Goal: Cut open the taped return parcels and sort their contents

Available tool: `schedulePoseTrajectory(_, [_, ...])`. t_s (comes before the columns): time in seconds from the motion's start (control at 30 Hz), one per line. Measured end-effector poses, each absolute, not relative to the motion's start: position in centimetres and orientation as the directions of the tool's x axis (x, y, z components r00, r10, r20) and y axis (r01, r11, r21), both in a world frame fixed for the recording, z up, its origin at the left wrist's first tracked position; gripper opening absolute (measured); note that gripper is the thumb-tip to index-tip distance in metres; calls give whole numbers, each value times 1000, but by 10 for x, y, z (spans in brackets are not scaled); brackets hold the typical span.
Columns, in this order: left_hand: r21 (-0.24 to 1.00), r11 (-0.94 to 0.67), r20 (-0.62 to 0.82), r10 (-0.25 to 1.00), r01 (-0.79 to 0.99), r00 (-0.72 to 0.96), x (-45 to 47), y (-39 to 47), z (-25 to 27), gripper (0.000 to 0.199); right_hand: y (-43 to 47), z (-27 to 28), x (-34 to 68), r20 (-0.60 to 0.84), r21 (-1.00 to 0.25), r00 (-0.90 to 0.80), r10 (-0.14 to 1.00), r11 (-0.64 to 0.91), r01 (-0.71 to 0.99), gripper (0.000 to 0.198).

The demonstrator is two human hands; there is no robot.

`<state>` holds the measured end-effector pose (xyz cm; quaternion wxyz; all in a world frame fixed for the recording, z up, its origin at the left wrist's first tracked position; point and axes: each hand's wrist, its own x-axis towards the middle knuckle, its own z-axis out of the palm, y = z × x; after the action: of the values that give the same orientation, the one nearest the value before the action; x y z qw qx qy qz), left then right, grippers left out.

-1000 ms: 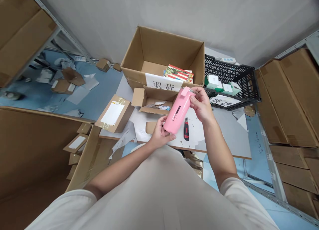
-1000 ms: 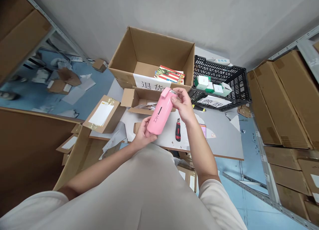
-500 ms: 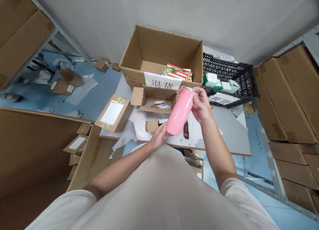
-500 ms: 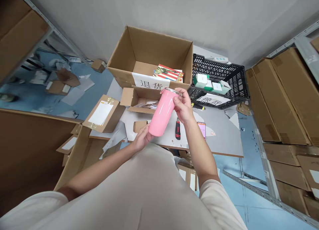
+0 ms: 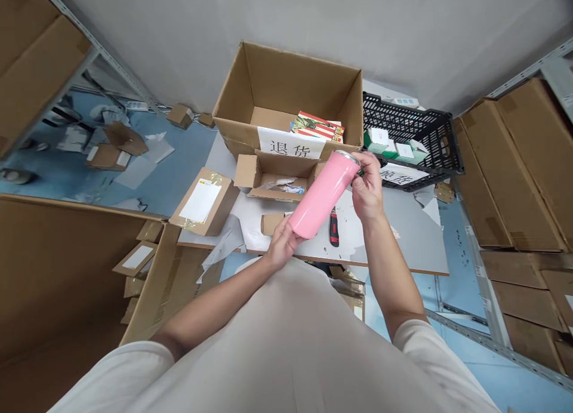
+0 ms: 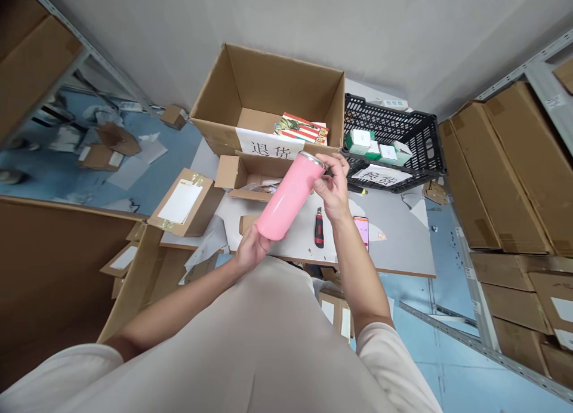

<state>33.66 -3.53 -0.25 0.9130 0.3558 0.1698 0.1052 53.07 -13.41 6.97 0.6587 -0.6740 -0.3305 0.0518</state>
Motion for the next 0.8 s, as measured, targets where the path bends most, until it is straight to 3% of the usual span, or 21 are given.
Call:
schedulePoseTrajectory(0.13, [574, 813, -305, 97, 102, 947, 333, -34, 0, 72, -134, 73, 529, 275, -960, 760, 589, 132, 245, 56])
schedulePoseTrajectory(0.2, [563, 812, -323, 49, 150, 945, 333, -35, -2, 74, -132, 74, 526, 211, -977, 772, 600, 148, 153, 48])
schedulePoseTrajectory(0.37, [621, 781, -328, 185, 64, 926, 334, -35, -7, 63, -129, 71, 526, 181, -981, 812, 554, 159, 110, 44])
schedulePoseTrajectory(0.57, [816, 567, -147, 385, -108, 911, 332, -34, -15, 76, -133, 68, 530, 201, -980, 814, 544, 115, 164, 44])
schedulePoseTrajectory(0.63, [812, 572, -138, 382, -116, 914, 330, -34, -16, 70, -135, 71, 528, 206, -979, 784, 585, 129, 161, 55])
schedulePoseTrajectory(0.73, [715, 697, -192, 270, -53, 944, 328, -36, -14, 64, -139, 77, 526, 183, -981, 695, 695, 175, 83, 72])
schedulePoseTrajectory(0.8, [659, 752, -233, 196, 7, 953, 327, -37, -11, 66, -140, 80, 524, 159, -983, 679, 717, 175, 44, 68])
